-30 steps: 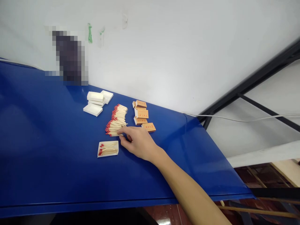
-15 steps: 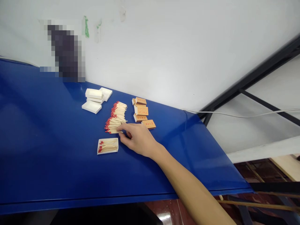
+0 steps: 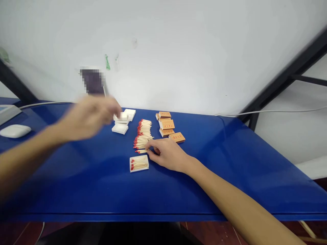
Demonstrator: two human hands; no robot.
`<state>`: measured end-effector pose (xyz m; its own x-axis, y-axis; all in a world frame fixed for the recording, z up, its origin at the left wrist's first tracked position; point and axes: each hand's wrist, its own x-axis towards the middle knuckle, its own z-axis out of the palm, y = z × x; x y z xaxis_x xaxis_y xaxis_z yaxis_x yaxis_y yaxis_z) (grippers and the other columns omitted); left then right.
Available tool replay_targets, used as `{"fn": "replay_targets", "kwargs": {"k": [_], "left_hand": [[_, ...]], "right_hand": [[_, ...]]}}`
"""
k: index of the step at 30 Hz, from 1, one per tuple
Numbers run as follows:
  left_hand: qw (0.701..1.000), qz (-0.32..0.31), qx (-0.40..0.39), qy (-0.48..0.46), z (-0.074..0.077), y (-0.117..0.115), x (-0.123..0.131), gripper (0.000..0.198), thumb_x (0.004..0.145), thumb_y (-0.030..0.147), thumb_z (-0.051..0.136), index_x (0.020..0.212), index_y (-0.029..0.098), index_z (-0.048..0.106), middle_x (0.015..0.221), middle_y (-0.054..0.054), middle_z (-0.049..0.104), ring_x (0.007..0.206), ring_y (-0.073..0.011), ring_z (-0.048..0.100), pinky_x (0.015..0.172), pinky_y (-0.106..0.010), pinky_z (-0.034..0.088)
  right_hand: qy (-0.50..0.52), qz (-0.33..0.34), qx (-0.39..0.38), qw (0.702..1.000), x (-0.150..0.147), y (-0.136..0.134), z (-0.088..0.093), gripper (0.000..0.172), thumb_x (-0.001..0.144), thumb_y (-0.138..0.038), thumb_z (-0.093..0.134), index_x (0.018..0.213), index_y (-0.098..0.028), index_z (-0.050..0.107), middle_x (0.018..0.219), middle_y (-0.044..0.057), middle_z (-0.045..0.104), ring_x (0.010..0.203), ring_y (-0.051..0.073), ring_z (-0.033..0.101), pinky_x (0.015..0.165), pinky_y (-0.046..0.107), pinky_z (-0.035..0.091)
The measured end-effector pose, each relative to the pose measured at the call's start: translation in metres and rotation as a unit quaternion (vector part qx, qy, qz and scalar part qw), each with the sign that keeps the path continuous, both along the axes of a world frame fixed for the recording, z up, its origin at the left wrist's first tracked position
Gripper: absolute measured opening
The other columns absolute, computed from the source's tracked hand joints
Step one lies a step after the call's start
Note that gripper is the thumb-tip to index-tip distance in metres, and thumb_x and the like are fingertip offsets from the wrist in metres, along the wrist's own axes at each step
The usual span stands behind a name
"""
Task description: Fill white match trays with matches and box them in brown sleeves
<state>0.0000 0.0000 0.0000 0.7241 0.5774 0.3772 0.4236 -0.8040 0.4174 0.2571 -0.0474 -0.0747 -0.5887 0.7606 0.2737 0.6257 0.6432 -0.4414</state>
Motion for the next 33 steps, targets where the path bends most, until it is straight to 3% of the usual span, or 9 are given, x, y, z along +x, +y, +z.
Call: {"fn": "replay_targets", "kwargs": {"k": [3,6,9,16,21,26,33], "left_hand": [[0.997,-0.055,-0.019,0.059,-0.022,-0.002,0.011,0.043,0.105,0.033,0.033,0.082,0.013,0.064,0.07,0.001,0.061,0.064,-0.0109,0.055,0.067,-0.026,0.044],[0.994,-0.061,-0.052,0.07,-0.047,-0.004,0.014,0.046,0.106,0.035,0.028,0.084,0.015,0.062,0.071,0.001,0.062,0.062,-0.0107,0.054,0.062,-0.024,0.04],[0.993,-0.05,-0.053,0.089,-0.058,-0.006,0.009,0.04,0.105,0.037,0.034,0.086,0.016,0.064,0.066,0.002,0.06,0.057,-0.0104,0.052,0.059,-0.023,0.036],[0.996,-0.029,-0.014,0.084,-0.059,-0.008,0.005,0.033,0.102,0.04,0.043,0.1,0.017,0.067,0.072,0.0,0.067,0.059,-0.0118,0.059,0.059,-0.022,0.039],[0.995,-0.059,0.012,0.084,-0.062,-0.014,0.009,0.024,0.099,0.027,0.046,0.105,0.018,0.067,0.083,-0.001,0.07,0.066,-0.0112,0.06,0.062,-0.021,0.041],[0.994,-0.056,0.023,0.094,-0.066,-0.015,0.011,0.028,0.088,0.017,0.048,0.111,0.019,0.065,0.064,0.004,0.058,0.053,-0.0095,0.05,0.056,-0.021,0.037],[0.993,-0.053,0.015,0.104,-0.064,-0.016,0.012,0.034,0.086,0.016,0.051,0.116,0.02,0.064,0.06,0.006,0.051,0.051,-0.0087,0.046,0.054,-0.021,0.035]], "right_hand": [[0.007,-0.004,0.002,1.0,0.0,-0.001,0.001,0.008,0.088,-0.017,0.057,0.087,-0.018,0.065,0.058,-0.007,0.044,0.05,0.008,0.039,0.054,0.022,0.03],[0.014,-0.016,0.005,1.0,0.001,-0.002,0.001,0.008,0.089,-0.018,0.058,0.09,-0.019,0.065,0.057,-0.007,0.043,0.049,0.009,0.04,0.053,0.022,0.03],[0.01,-0.017,0.007,1.0,0.001,-0.002,0.001,0.012,0.09,-0.019,0.057,0.097,-0.019,0.067,0.057,-0.007,0.045,0.049,0.009,0.041,0.054,0.022,0.03],[-0.002,-0.011,0.011,1.0,-0.001,-0.001,-0.002,0.015,0.091,-0.021,0.058,0.101,-0.019,0.069,0.06,-0.005,0.051,0.05,0.009,0.041,0.055,0.023,0.03],[-0.003,-0.008,0.007,1.0,0.0,0.0,-0.002,0.014,0.091,-0.021,0.058,0.1,-0.019,0.068,0.061,-0.006,0.051,0.05,0.009,0.04,0.055,0.023,0.03],[-0.004,-0.004,0.015,1.0,-0.001,0.0,-0.002,0.015,0.091,-0.019,0.057,0.101,-0.019,0.068,0.06,-0.006,0.05,0.05,0.009,0.04,0.055,0.023,0.029],[0.004,0.001,0.026,1.0,-0.001,0.001,-0.004,0.014,0.089,-0.018,0.057,0.096,-0.018,0.069,0.06,-0.005,0.052,0.049,0.009,0.04,0.054,0.023,0.03]]}}
